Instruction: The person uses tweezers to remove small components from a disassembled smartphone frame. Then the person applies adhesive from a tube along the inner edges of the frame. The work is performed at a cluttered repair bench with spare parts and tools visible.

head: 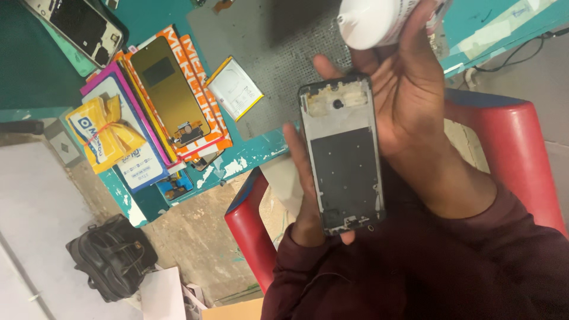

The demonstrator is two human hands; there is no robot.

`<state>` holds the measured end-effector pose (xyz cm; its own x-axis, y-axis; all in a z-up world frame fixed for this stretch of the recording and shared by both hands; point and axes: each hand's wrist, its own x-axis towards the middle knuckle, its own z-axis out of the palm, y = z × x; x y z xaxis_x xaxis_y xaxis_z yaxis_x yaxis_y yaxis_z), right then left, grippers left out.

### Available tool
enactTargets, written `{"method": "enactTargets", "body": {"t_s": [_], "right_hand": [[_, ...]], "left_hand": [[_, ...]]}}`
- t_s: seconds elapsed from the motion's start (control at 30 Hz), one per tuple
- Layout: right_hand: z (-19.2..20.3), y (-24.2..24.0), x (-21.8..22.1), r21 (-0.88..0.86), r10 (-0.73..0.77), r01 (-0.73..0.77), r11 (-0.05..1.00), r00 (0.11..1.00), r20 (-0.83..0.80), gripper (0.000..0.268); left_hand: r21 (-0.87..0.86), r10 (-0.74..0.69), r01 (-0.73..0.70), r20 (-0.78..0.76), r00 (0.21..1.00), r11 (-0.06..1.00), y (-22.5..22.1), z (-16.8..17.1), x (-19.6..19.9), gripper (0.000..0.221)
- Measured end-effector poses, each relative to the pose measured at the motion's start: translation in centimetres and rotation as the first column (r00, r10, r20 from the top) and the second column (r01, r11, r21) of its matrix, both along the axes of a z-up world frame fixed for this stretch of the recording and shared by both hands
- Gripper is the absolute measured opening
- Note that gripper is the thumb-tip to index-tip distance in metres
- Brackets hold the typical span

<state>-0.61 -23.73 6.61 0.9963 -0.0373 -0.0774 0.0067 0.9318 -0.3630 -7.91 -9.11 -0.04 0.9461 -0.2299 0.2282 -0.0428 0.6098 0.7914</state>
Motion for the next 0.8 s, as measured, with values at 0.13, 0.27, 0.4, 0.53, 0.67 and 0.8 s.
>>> {"method": "enactTargets", "body": {"t_s": [0.13,0.27,0.4,0.53,0.67,0.8], "right_hand": [[0.0,1.0,0.0,0.096,0.079,-0.070,0.993,0.992,-0.095,0.032],[-0.3,1.6,0.6,0.075,0.144,-0.138,0.988,0.986,-0.084,0.036],[-1.3,2.0,1.3,0.060,0.123,-0.117,0.991,0.987,-0.100,0.040],[-2.3,2.4,1.7,-0.043,0.042,-0.046,0.998,0.995,-0.095,0.044],[-2.9,2.0,2.5,-0.144,-0.076,0.073,0.987,0.997,-0.013,0.041],[-2.4,0.4,3.0,-0.469,-0.263,0.250,0.847,0.964,0.039,0.037]], "left_hand": [[0.207,0.047,-0.106,0.273,0.961,0.973,0.3,0.9,1.5,0.118],[0.274,0.058,-0.169,0.370,0.927,0.947,0.8,1.7,2.5,0.143],[0.259,0.080,-0.187,0.376,0.923,0.947,0.9,1.5,2.8,0.162],[0.334,-0.015,-0.070,0.247,0.969,0.940,2.3,1.6,3.2,0.154],[0.405,-0.009,-0.130,0.323,0.946,0.905,3.5,2.6,4.7,0.156],[0.496,-0.024,-0.237,0.463,0.886,0.835,4.9,4.0,7.6,0.160]]}}
